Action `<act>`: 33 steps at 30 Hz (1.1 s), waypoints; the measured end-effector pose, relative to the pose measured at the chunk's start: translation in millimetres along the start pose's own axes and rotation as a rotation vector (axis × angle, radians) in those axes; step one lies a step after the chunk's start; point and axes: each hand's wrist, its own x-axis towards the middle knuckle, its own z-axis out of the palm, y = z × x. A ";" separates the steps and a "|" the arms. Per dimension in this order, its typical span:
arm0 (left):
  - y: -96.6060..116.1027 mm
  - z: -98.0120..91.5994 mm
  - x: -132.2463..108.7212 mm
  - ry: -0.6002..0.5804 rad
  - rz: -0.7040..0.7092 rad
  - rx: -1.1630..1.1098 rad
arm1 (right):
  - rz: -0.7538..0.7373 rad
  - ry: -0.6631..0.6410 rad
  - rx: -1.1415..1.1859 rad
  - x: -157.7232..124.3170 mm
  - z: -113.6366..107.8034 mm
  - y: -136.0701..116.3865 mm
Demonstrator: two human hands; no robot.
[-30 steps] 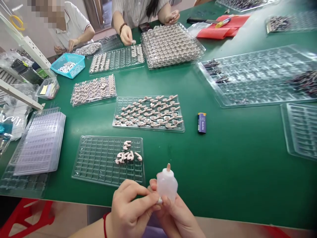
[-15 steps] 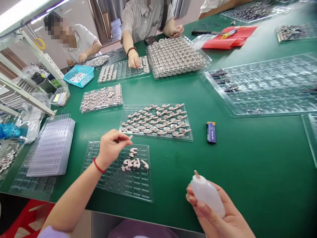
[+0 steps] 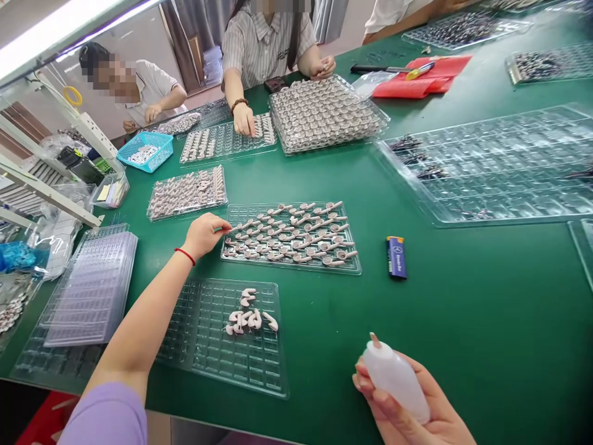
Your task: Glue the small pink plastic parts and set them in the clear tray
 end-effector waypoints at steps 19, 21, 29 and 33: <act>90.7 -6.4 -85.7 -0.283 -0.202 -0.023 | -0.118 -0.077 -0.037 -1.9 0.7 -0.5; 93.0 -1.3 -91.7 -0.286 -0.243 -0.021 | -0.107 -0.061 -0.032 -3.2 2.2 -1.3; 104.0 -6.5 -99.9 -0.232 -0.274 -0.132 | -0.163 -0.083 -0.177 -4.3 4.6 -1.3; 128.6 1.1 -146.2 -0.058 -0.118 -0.251 | -0.249 -0.140 -0.424 -12.8 -3.3 4.0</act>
